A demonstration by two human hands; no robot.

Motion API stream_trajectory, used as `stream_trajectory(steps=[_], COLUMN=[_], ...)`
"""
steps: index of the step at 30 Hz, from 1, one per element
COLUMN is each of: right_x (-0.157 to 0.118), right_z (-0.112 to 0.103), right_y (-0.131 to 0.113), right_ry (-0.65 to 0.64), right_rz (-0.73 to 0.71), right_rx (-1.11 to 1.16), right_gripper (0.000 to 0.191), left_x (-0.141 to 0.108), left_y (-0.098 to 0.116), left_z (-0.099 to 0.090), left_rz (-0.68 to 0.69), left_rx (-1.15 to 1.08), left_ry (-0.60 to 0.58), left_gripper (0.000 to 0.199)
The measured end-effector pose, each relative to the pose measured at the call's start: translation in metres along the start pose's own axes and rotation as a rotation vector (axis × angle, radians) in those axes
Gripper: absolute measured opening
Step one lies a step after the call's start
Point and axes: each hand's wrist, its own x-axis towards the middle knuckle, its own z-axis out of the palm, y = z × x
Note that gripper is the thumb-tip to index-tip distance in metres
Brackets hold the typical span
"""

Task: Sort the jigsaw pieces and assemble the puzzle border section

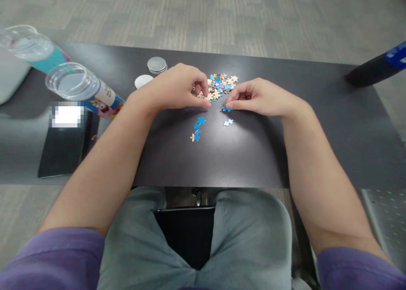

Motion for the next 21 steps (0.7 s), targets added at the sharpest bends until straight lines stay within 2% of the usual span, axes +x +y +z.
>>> stream_trajectory(steps=[4,8,11,14,21], right_x=[-0.002,-0.0001,0.0021,0.0028,-0.0005], right_z=[0.0014,0.0046,0.0041,0.0033,0.0012], right_y=[-0.0061,-0.0082,-0.0045,-0.0004,0.0007], right_ry=[-0.05,-0.017,0.082,0.154,0.085], right_rz=[0.009,0.019,-0.011,-0.055,-0.113], right_rx=[-0.057,-0.056,-0.044,-0.048,-0.088], right_gripper=[0.052,0.056,0.054,0.049,0.036], left_x=[0.0049,0.0038,0.0007,-0.0002,0.0005], left_y=[-0.0085,-0.0073,-0.0065,-0.0092,-0.0073], left_z=[0.0073,0.0042,0.0,-0.0002,-0.0008], left_rz=[-0.026,-0.034,-0.04,-0.082,-0.131], left_rx=[0.024,0.013,-0.02,-0.04,-0.041], left_ry=[-0.02,-0.052,-0.066,-0.046,-0.092], left_gripper=[0.046,0.052,0.065,0.066,0.071])
